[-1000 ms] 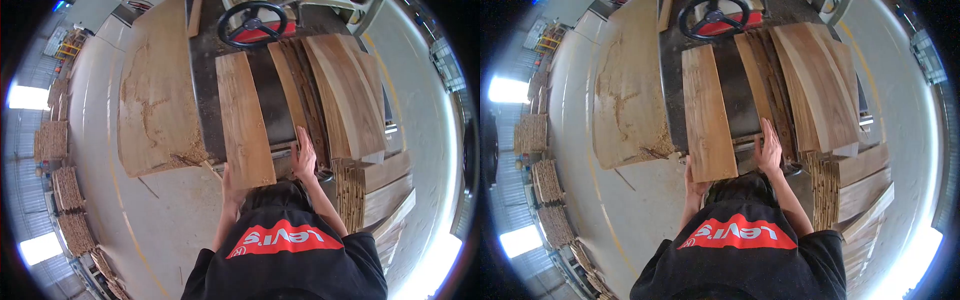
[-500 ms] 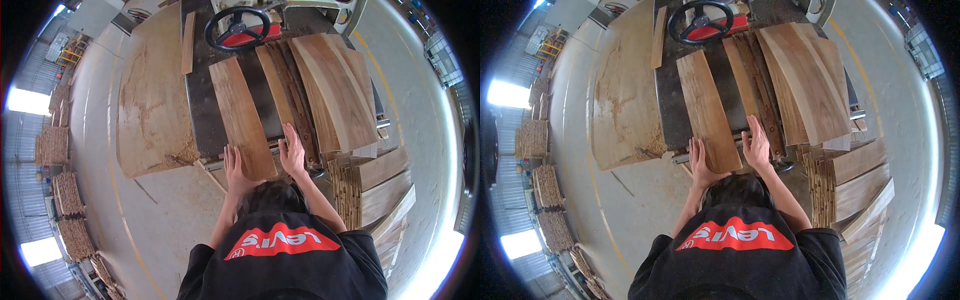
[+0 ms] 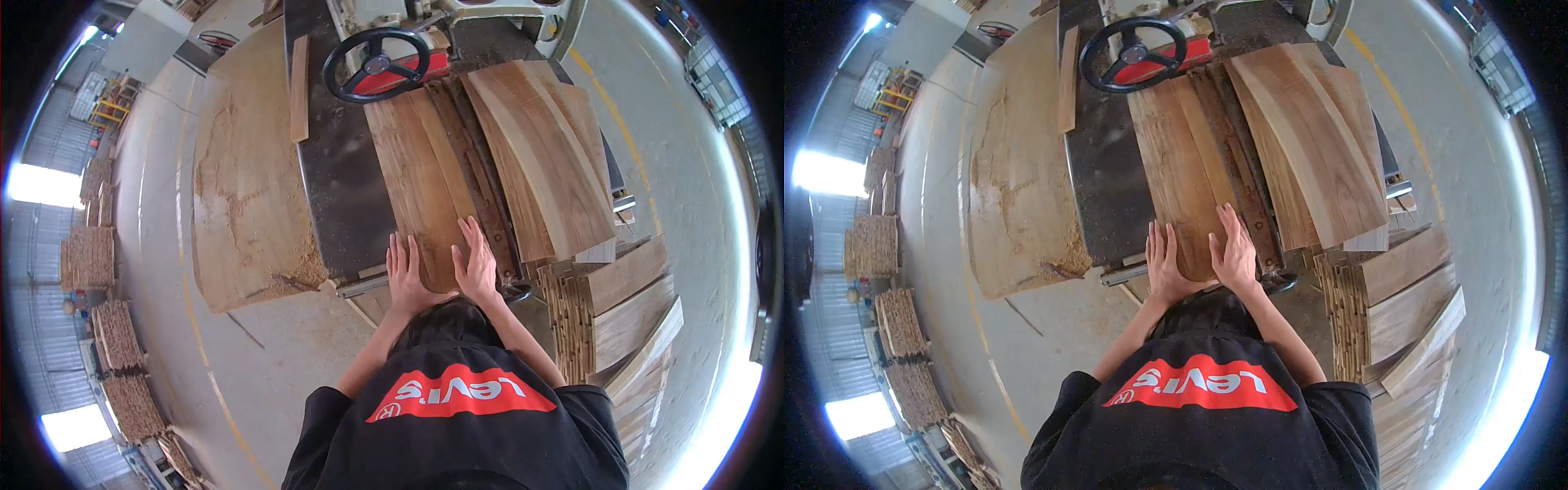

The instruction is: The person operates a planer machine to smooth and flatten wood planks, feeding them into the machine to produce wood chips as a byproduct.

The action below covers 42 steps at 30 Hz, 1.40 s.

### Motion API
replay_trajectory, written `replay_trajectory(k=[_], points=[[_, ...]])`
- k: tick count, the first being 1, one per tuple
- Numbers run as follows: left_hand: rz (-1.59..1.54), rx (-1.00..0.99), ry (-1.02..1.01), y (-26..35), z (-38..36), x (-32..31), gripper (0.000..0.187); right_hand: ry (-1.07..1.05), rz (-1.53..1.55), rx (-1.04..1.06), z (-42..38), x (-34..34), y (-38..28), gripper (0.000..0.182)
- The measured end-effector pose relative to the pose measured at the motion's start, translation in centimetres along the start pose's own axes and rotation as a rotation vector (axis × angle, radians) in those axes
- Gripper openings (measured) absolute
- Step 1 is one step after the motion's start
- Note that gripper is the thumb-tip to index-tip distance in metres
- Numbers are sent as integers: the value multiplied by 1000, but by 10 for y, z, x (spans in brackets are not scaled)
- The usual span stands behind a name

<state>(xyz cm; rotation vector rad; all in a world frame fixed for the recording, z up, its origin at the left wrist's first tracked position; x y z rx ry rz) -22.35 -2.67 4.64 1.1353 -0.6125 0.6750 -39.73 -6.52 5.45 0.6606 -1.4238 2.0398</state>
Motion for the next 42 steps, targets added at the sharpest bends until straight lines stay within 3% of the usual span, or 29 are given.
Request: replay_trajectory(k=[7,28,32,33,34,35,36,37,38,39,42], points=[[51,-29,-1,-4,23,5,153,-54,-43,-35,0,-3,3,75],[120,62,-7,-109,203,14,164,-101,-154,-98,8,-9,4,58],[-6,-7,-12,-140,227,18,151,-85,-201,-60,9,-11,1,56],[67,-54,-31,-159,238,21,123,-77,-194,-63,3,-11,-3,56],[69,-98,-24,-181,270,69,95,-62,-209,-46,11,-9,-3,56],[176,-116,117,-199,282,94,80,-60,-215,-24,11,-9,-4,57],[129,30,184,-228,294,116,77,-76,-217,-47,9,-11,-1,59],[369,22,392,-284,292,108,73,-61,-220,-33,8,-11,-1,60],[403,155,470,-297,301,134,73,-44,-217,-21,9,-12,-1,61],[475,319,449,-310,310,147,76,-59,-245,-42,10,-13,1,64],[194,610,280,-369,323,149,75,-107,-343,-93,3,-21,1,73]])
Point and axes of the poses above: each hand's wrist, its own z-axis towards the middle knuckle, its own x-axis out of the back of the hand, y = z × x, the point moved 8 cm from there along z, towards the middle knuckle, and after that the axes turned 8 degrees about -z, right-handed, at the moved point
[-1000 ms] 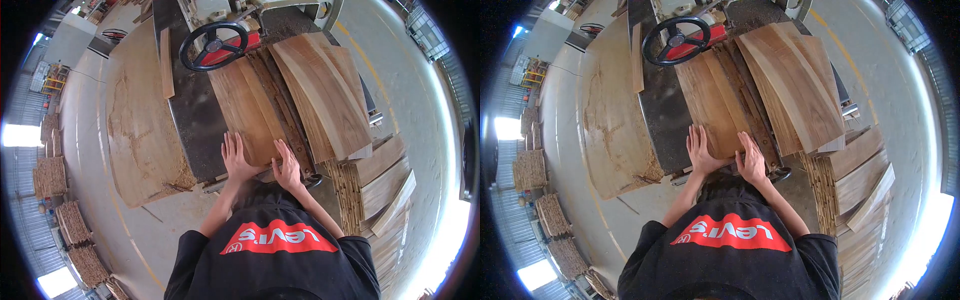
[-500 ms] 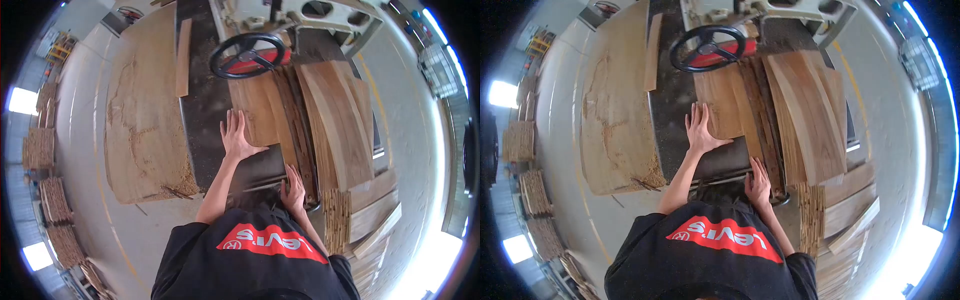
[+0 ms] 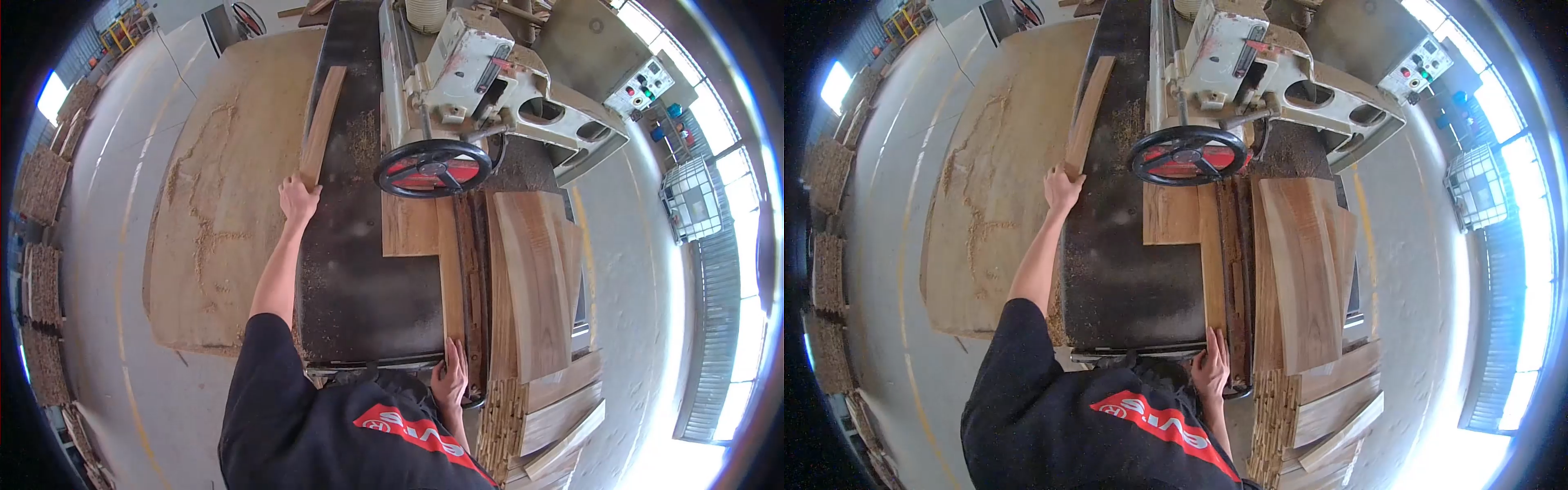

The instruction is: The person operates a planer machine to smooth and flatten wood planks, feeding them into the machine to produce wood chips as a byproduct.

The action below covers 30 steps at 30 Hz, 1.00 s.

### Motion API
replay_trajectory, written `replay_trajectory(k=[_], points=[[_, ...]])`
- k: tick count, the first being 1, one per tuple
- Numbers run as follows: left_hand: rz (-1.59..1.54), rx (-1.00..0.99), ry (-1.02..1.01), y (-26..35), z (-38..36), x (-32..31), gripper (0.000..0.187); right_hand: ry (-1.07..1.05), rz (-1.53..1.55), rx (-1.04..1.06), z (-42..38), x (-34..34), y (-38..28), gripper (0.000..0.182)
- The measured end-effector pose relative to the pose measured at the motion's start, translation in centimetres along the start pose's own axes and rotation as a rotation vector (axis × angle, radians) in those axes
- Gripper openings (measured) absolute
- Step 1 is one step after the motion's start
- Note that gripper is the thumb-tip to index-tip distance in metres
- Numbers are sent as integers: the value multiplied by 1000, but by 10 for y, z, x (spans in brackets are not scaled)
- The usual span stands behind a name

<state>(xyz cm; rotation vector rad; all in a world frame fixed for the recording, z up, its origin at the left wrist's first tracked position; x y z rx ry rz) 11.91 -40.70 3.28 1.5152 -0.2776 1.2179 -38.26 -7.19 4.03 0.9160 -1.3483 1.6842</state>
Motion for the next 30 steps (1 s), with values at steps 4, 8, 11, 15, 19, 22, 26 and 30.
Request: replay_trajectory(k=[4,8,11,15,19,22,26,30], points=[[108,7,-120,13,-20,6,57,-24,-62,14,-5,-5,0,89],[-609,262,-351,6,-100,10,39,-49,-106,23,-3,-5,0,87],[-1390,509,-597,5,-190,2,46,-66,-153,63,-2,-3,-4,83],[-1951,630,-777,22,-283,15,61,-99,-168,62,2,-2,-4,80],[-2175,755,-847,29,-360,15,65,-47,-210,156,-3,7,-6,76],[-1954,704,-820,19,-391,26,62,-56,-235,191,-6,2,-9,78],[-1073,601,-536,6,-426,39,57,-93,-225,184,-24,4,1,82],[-493,309,-402,24,-456,69,74,-92,-3,36,-41,43,5,87]])
Point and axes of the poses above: each hand's wrist, its own z-axis towards the middle knuckle, its own x-axis out of the back of the hand, y = z × x, the point moved 8 cm from there along z, towards the middle knuckle, and after that the axes turned 8 degrees about -z, right-handed, at the moved point
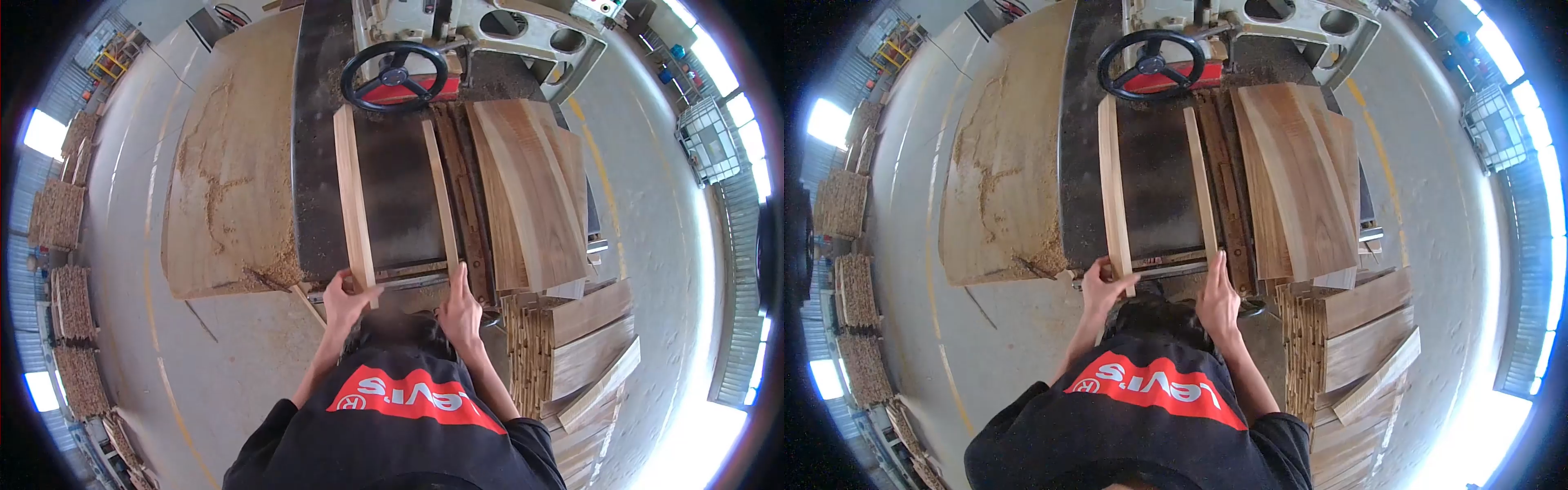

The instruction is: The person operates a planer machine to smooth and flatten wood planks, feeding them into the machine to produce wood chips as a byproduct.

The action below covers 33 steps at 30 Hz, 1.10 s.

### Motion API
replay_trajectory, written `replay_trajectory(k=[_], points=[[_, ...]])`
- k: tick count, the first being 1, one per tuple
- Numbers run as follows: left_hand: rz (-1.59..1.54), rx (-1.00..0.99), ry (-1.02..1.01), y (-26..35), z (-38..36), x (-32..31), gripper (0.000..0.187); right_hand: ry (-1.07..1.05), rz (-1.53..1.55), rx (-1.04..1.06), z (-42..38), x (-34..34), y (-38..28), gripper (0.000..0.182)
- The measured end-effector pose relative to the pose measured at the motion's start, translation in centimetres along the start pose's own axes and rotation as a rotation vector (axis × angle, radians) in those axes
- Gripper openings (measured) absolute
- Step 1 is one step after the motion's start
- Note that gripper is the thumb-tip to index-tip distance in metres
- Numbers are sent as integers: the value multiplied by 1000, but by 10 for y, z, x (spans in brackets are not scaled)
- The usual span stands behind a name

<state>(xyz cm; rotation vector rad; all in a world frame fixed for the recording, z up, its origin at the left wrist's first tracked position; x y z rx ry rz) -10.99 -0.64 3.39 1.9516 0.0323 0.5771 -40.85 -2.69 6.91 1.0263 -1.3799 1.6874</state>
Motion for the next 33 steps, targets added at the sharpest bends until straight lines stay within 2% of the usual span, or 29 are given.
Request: replay_trajectory(k=[2,3,5,7,10,11,13,14,16,17,22,23,26,27,30,32,33], points=[[86,-49,-6,0,-23,-8,72,-186,221,-200,-13,5,22,89],[309,-439,117,29,-42,-8,69,32,330,-140,-14,20,22,78],[361,-345,47,21,-52,-22,69,161,391,-28,-24,34,29,69],[381,-241,4,31,-67,-33,70,209,486,-35,-30,59,31,55],[448,-359,-14,26,-71,-51,74,207,552,-65,-38,64,44,55],[438,-338,-49,22,-66,-59,77,179,584,-104,-39,62,51,53],[420,-284,-119,21,-64,-75,82,274,502,-10,-32,62,58,52],[485,-413,-63,33,-70,-80,85,319,463,38,-30,62,63,51],[620,-674,55,61,-82,-90,92,241,470,-4,-9,64,70,50],[554,-645,-65,50,-72,-101,97,195,481,-30,2,66,72,50],[465,-762,-203,37,-56,-152,93,120,564,-79,45,43,98,47],[447,-767,-212,37,-55,-162,93,168,460,-23,50,49,92,39],[459,-721,-309,57,-54,-174,94,283,181,170,56,53,71,31],[445,-709,-353,60,-52,-180,94,260,126,185,55,52,65,25],[528,-666,-445,59,-43,-198,104,217,68,153,54,48,54,26],[698,-605,-544,68,-44,-201,113,286,52,210,51,51,36,26],[673,-624,-544,67,-45,-204,113,317,75,239,51,55,24,26]])
Point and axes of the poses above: each hand's wrist, its own z-axis towards the middle knuckle, its own x-axis out of the back of the hand, y = z × x, the point moved 8 cm from there along z, towards the middle knuckle, and after that the axes turned 8 degrees about -z, right-handed, at the moved point
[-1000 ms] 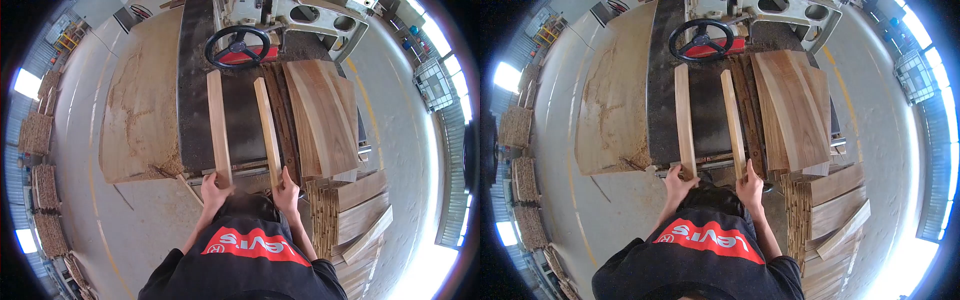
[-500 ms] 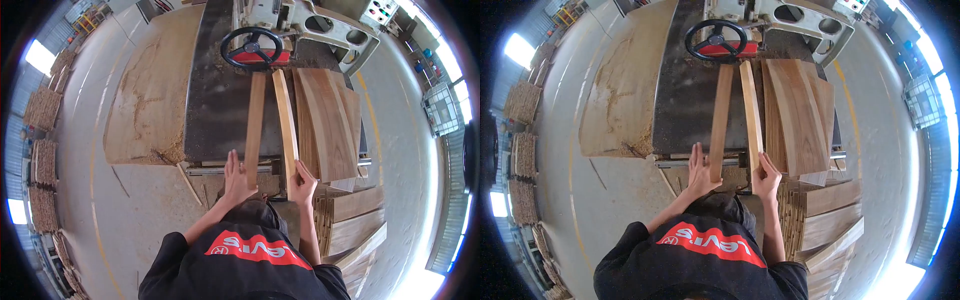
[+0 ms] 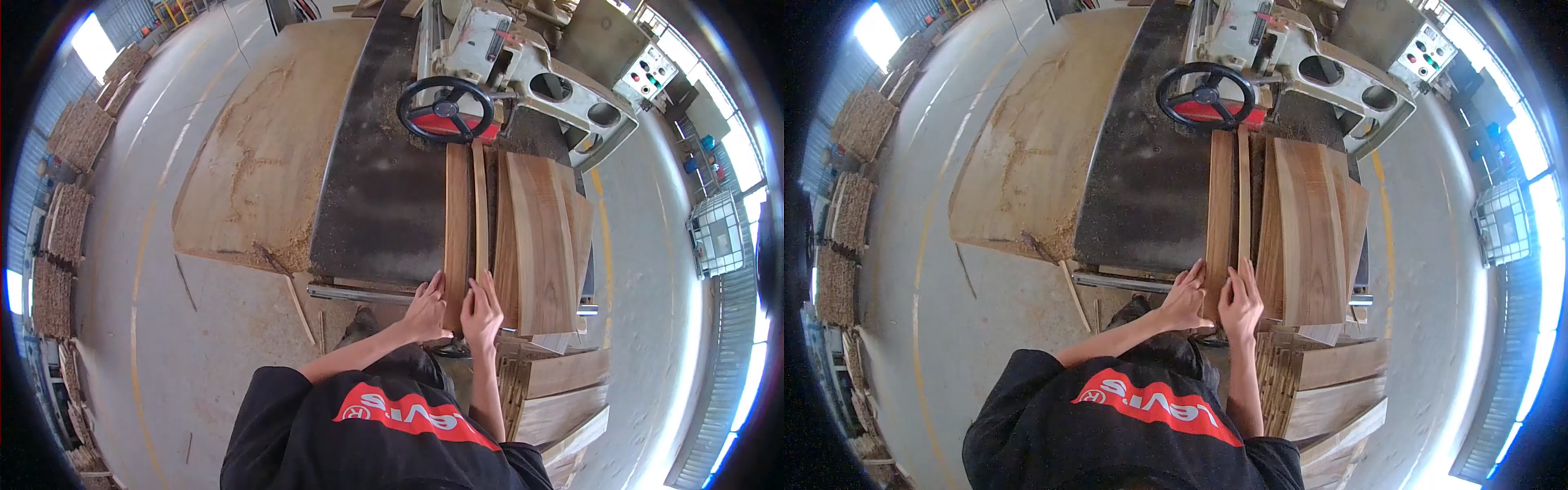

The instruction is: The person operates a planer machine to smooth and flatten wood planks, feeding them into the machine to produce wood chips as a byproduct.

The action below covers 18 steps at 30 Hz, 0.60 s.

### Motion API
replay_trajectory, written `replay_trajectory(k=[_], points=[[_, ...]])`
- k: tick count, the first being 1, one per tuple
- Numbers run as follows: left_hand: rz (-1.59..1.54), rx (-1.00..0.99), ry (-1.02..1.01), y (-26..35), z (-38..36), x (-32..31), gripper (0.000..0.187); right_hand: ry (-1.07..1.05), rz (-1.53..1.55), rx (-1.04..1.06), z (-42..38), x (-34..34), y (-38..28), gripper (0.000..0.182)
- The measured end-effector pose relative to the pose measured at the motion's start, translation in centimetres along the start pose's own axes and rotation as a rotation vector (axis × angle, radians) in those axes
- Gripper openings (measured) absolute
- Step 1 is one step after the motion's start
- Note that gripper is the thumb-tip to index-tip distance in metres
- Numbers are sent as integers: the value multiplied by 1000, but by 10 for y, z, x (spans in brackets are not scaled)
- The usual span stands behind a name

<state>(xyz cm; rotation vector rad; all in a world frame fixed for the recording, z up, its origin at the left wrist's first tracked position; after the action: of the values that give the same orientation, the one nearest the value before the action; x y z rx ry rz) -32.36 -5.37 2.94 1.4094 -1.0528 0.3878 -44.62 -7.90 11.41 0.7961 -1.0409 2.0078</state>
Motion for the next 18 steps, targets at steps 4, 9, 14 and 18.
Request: replay_trajectory(k=[4,9,14,18], points=[[-112,-155,133,-5,3,4,124,-146,142,44,7,-29,-28,31],[-198,-311,161,-40,11,15,134,-299,162,-93,15,-75,-25,44],[-128,-312,139,-65,40,37,134,-110,128,-120,34,-109,-17,38],[-97,-309,124,-84,60,74,134,-32,39,-60,61,-124,-20,32]])
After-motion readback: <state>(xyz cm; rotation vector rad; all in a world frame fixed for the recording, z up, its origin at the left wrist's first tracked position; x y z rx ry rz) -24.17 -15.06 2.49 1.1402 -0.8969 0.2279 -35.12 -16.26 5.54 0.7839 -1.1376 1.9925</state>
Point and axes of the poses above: each hand's wrist, its own z-axis towards the middle knuckle, its own x-axis out of the back of the hand, y = z × x, the point moved 8 cm from there along z, towards the middle knuckle, and after that the axes turned 8 degrees about -z, right-handed, at the moved point
